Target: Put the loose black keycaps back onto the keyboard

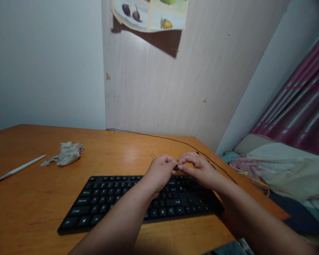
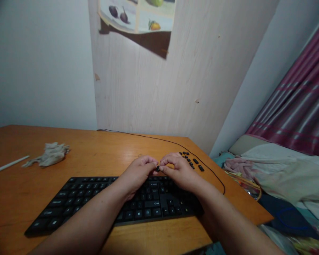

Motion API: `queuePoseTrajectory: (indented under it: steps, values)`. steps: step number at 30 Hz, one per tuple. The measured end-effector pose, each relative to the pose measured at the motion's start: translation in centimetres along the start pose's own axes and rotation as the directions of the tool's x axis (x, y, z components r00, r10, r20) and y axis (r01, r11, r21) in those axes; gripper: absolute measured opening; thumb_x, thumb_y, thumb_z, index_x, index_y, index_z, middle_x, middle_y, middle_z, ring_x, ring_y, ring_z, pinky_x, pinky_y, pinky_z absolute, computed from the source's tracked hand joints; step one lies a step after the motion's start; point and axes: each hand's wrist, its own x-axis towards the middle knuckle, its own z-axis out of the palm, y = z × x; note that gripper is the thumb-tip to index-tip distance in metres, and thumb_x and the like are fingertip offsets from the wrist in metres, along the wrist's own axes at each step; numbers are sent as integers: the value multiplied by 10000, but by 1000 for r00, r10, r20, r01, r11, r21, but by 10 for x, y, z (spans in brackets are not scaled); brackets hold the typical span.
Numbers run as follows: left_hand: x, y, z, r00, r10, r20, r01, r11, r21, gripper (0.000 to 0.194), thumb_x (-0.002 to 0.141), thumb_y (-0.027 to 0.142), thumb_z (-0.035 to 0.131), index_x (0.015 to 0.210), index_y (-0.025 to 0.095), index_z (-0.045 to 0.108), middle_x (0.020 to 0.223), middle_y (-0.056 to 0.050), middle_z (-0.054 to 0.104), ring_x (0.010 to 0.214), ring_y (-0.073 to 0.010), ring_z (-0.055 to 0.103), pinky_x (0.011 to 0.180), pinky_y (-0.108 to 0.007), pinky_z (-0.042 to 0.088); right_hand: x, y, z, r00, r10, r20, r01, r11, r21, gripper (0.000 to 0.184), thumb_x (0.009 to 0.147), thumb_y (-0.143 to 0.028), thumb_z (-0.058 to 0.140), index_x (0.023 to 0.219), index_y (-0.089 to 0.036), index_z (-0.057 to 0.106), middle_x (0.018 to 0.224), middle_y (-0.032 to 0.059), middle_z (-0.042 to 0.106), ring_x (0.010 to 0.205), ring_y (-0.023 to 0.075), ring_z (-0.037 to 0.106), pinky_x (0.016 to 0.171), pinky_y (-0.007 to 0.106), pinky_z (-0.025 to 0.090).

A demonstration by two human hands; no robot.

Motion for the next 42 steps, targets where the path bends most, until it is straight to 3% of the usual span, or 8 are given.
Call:
queuePoseTrajectory:
  steps: [6, 11, 19, 28, 34, 42]
  values:
    - [-4, 2, 2, 997, -61, 49, 66, 992, -105, 87, 729, 166, 677, 731, 151, 592, 659, 14, 609, 620, -95, 532, 613, -207, 392, -15, -16, 6, 994, 64, -91, -67, 997, -27, 133, 922, -309, 616, 852, -225, 692, 888, 32, 689, 901, 201, 603, 840, 361, 444]
    - [-4, -1, 3, 993, -103, 61, 114, 970, -216, 66, 721, 138, 649, 725, 159, 587, 621, 25, 593, 568, -91, 537, 589, -208, 408, -26, -27, 15, 980, 26, -199, -61, 983, -173, 106, 901, -316, 654, 950, -226, 679, 929, 48, 675, 920, 218, 588, 818, 365, 452]
    - [-8, 5, 4, 987, -134, 86, 146, 977, -153, 77, 734, 87, 612, 736, 156, 578, 607, 14, 614, 565, -93, 569, 607, -210, 443, -36, -39, 17, 979, 25, -202, -81, 959, -272, 114, 923, -292, 613, 965, -238, 704, 889, 51, 685, 883, 222, 587, 793, 369, 447]
    - [-11, 4, 8, 967, -173, 185, 188, 980, -70, 136, 743, 87, 577, 855, 161, 602, 715, 6, 646, 639, -111, 618, 674, -236, 474, -47, -36, 1, 988, 136, -75, -150, 961, -232, 115, 894, -284, 603, 850, -215, 682, 785, 30, 642, 770, 188, 558, 711, 324, 427]
    - [-9, 5, 5, 991, -101, 89, 97, 994, 46, 169, 742, 159, 613, 911, 161, 628, 717, -5, 659, 700, -150, 608, 677, -257, 456, -57, -26, -3, 974, 193, 117, -153, 946, -286, 56, 872, -244, 626, 854, -200, 655, 813, 32, 633, 807, 193, 555, 723, 312, 414]
    - [-7, 2, 3, 1000, 0, 18, -4, 975, 224, 137, 762, 170, 602, 876, 153, 675, 812, -31, 675, 787, -176, 608, 718, -270, 447, -57, -21, -1, 958, 189, 213, -107, 931, -348, 95, 900, -237, 606, 908, -194, 690, 853, 55, 637, 830, 200, 546, 751, 325, 427]
